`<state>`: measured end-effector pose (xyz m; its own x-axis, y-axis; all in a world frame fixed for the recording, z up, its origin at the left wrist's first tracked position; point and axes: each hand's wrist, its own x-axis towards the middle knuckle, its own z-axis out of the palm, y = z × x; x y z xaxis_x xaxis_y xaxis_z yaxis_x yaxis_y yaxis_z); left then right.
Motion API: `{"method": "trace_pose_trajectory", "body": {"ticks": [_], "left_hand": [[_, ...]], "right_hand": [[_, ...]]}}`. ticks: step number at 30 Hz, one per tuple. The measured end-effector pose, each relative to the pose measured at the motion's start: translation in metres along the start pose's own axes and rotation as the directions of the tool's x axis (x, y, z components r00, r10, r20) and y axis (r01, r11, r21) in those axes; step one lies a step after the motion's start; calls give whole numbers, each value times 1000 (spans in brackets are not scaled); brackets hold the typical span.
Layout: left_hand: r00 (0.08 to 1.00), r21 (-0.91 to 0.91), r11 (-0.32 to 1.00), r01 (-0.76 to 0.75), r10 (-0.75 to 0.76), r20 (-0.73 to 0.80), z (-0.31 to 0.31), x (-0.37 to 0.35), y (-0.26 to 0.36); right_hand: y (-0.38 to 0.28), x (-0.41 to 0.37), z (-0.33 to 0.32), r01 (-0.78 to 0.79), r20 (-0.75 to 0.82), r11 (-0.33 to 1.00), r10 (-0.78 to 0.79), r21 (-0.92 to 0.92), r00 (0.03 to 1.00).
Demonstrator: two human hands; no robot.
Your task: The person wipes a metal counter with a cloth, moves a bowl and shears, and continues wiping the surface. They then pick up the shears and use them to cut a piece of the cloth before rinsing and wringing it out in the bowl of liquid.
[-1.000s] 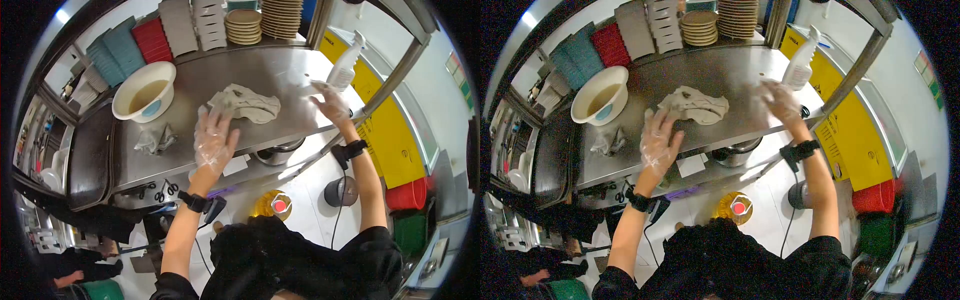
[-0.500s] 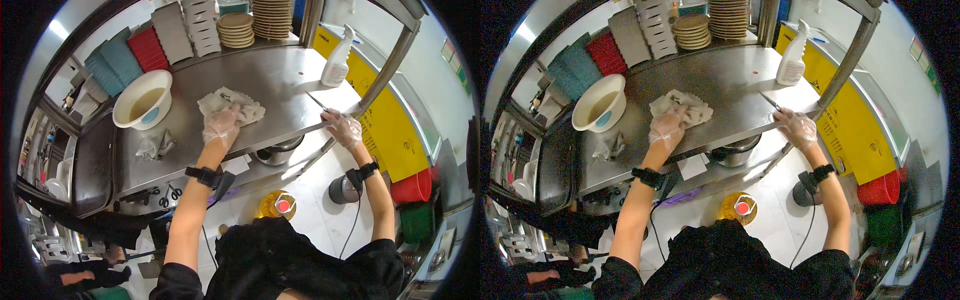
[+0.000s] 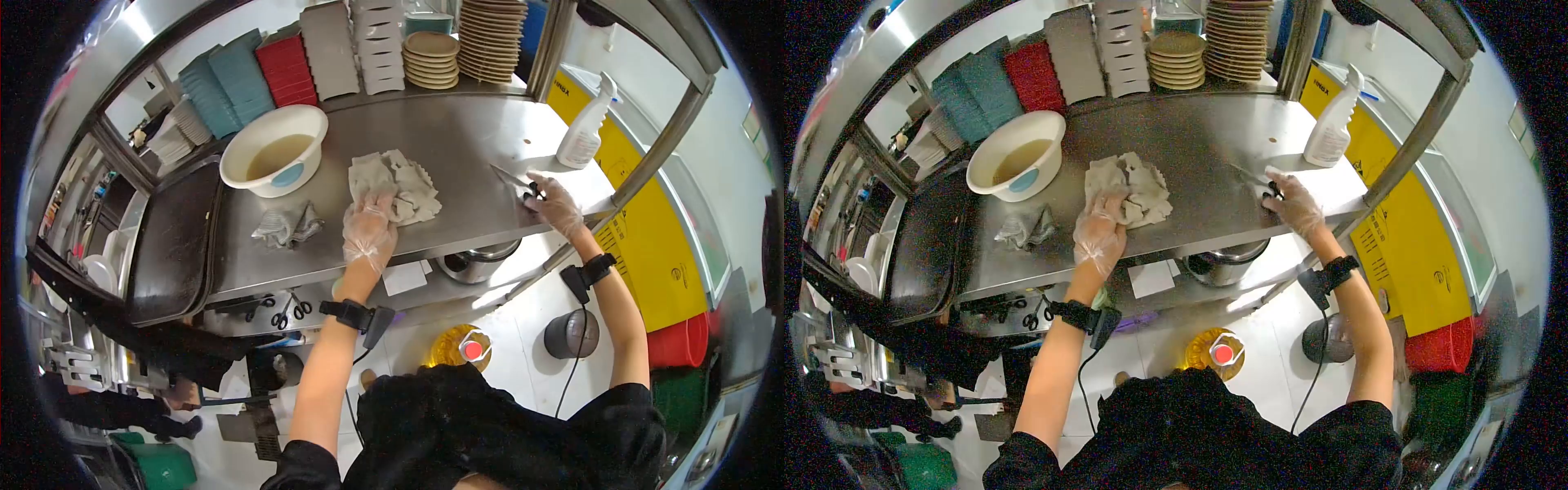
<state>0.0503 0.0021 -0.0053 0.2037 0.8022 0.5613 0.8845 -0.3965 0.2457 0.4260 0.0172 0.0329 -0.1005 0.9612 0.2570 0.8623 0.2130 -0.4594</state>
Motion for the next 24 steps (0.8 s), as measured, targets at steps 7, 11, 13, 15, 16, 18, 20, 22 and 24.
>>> {"method": "trace_pose_trajectory", "body": {"ticks": [7, 11, 13, 15, 16, 18, 20, 22, 24], "left_hand": [[999, 42, 998, 40, -41, 14, -5, -5, 7], [997, 17, 998, 56, -57, 55, -5, -5, 5], [996, -5, 998, 62, -62, 67, -6, -4, 4], [994, -5, 999, 52, -52, 96, -6, -5, 3], [992, 28, 998, 63, -66, 108, -6, -5, 4], [992, 23, 998, 64, -66, 105, -5, -4, 4], [990, 26, 997, 72, -74, 121, -6, -4, 4], [988, 18, 996, 88, -90, 122, -6, -4, 5], [986, 10, 994, 105, -105, 130, -7, -3, 6]], "right_hand": [[-25, 63, 19, 4, 26, 940, 6, -342, 1000], [-31, 108, 43, 54, -42, 894, -81, -444, 996], [-60, 124, 42, -60, 17, 838, 82, -542, 997], [-69, 139, 41, -49, 58, 852, 93, -522, 994], [-73, 146, 41, -41, 105, 865, 108, -501, 989], [-66, 161, 49, -25, 97, 870, 83, -492, 992], [-55, 174, 60, -8, 90, 875, 59, -484, 994], [-52, 182, 64, 21, 79, 892, 17, -451, 997], [-47, 188, 62, 66, 133, 892, -6, -447, 991]]}}
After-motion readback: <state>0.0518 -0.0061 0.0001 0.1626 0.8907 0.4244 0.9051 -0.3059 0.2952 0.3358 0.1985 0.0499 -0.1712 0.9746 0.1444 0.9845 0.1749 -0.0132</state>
